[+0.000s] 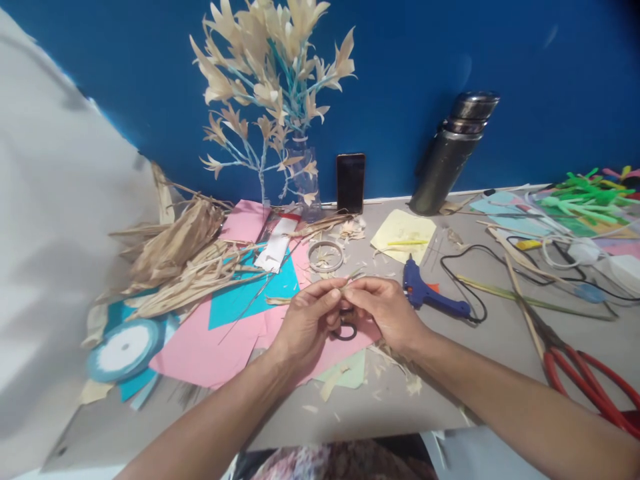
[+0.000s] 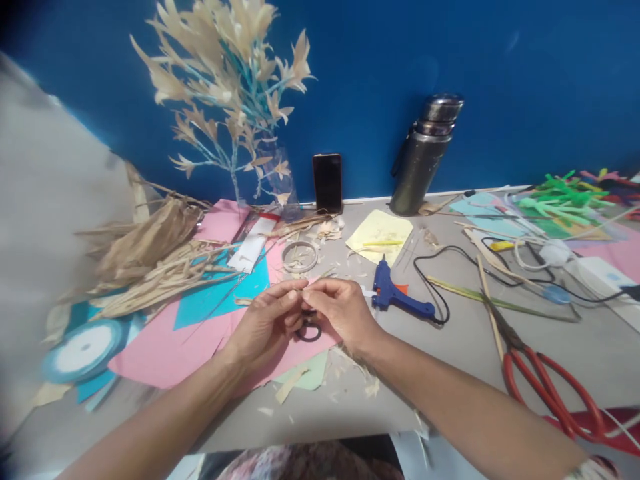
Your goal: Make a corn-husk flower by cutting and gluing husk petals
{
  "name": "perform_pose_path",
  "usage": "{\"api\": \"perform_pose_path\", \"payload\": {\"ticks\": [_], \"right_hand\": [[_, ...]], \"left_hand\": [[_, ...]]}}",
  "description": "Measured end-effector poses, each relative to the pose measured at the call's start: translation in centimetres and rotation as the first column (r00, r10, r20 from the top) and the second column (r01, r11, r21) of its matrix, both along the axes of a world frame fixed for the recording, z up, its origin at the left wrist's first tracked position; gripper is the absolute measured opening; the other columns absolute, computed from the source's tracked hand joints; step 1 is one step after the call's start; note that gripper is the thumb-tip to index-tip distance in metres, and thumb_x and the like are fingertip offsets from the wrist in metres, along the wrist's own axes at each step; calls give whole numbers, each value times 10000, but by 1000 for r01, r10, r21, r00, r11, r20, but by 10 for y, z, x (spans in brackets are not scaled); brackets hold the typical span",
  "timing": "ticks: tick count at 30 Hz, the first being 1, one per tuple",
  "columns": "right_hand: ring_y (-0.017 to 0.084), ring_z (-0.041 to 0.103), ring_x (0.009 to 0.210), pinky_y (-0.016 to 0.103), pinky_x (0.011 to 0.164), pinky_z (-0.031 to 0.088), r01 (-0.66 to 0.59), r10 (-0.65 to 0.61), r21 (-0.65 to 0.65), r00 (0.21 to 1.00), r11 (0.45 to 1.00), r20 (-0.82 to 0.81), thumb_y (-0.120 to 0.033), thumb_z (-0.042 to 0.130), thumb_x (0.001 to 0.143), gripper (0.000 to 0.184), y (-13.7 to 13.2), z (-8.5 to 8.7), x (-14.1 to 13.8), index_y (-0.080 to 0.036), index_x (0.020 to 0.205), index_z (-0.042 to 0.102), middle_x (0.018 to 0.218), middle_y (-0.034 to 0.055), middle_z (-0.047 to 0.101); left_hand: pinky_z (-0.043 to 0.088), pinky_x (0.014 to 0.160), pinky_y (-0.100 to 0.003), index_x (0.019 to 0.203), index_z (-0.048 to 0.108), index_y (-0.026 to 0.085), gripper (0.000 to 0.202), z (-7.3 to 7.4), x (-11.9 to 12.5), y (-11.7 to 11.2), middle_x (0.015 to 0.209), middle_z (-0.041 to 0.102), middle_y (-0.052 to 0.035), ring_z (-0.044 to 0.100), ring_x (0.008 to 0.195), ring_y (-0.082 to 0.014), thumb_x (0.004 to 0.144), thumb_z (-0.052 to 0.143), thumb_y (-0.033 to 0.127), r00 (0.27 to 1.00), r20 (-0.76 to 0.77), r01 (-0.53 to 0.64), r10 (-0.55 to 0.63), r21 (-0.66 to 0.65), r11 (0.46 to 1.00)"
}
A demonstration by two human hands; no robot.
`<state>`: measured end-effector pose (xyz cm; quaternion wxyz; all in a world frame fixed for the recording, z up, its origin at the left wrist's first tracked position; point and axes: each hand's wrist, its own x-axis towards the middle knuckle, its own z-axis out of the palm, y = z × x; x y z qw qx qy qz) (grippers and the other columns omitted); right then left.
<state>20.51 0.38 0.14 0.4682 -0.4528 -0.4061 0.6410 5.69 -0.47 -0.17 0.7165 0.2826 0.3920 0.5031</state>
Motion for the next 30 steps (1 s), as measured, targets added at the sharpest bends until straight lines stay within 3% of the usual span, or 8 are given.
{"api": "perform_pose_path", "payload": {"ticks": [2, 5, 15, 21, 25, 30], "right_hand": [[119, 581, 552, 267, 574, 500, -20, 19, -19, 999, 1000, -47, -371, 826, 670, 251, -1, 0, -2, -153, 662, 701, 623, 2, 656], [154, 638, 587, 295, 598, 531, -41, 38, -32, 996, 999, -79, -367, 820, 667, 255, -1, -2, -4, -148, 651, 691, 648, 21, 679], [104, 536, 523, 249, 526, 454, -22, 23, -21, 998, 1000, 56, -316, 751, 687, 192, -1, 1, -5, -145, 617, 696, 609, 12, 661], [94, 534, 527, 224, 524, 427, -57, 59, -22, 996, 998, 72, -288, 724, 693, 164, 0, -5, -2, -144, 622, 690, 597, 4, 660], [92, 525, 527, 216, 515, 412, -109, 108, -2, 989, 994, 103, -282, 685, 725, 165, 1, -10, -1, -151, 624, 692, 601, 6, 662], [99, 524, 502, 230, 509, 423, -211, 210, 4, 976, 978, 64, -295, 624, 779, 207, 0, -13, 0, -150, 645, 687, 570, 6, 634]], "left_hand": [[277, 471, -206, 1009, 757, 150, 342, -1, 0, -1, 567, 542, 35, 372, 464, -55, 714, 839, 301, 1000, -2, 11, -11, -7, 1000], [243, 469, -207, 1004, 765, 137, 314, -2, 0, -1, 588, 523, 32, 323, 472, -43, 749, 818, 312, 1000, 7, 20, -20, -6, 1000], [209, 470, -187, 945, 760, 94, 277, -3, 0, 1, 597, 500, 25, 269, 485, -29, 747, 822, 277, 998, 62, 21, -19, -43, 999], [228, 467, -182, 799, 723, 88, 219, -5, -2, 2, 524, 447, 54, 275, 467, -27, 709, 851, 242, 998, 57, 20, -16, -72, 997], [319, 494, -194, 659, 653, 125, 233, -4, -2, 2, 452, 384, 79, 314, 442, -43, 701, 854, 234, 997, 80, 24, -17, -87, 996], [443, 545, -262, 622, 606, 151, 258, 0, -2, 0, 465, 462, 58, 444, 452, -91, 743, 817, 236, 994, 89, 77, -70, -69, 995]]}}
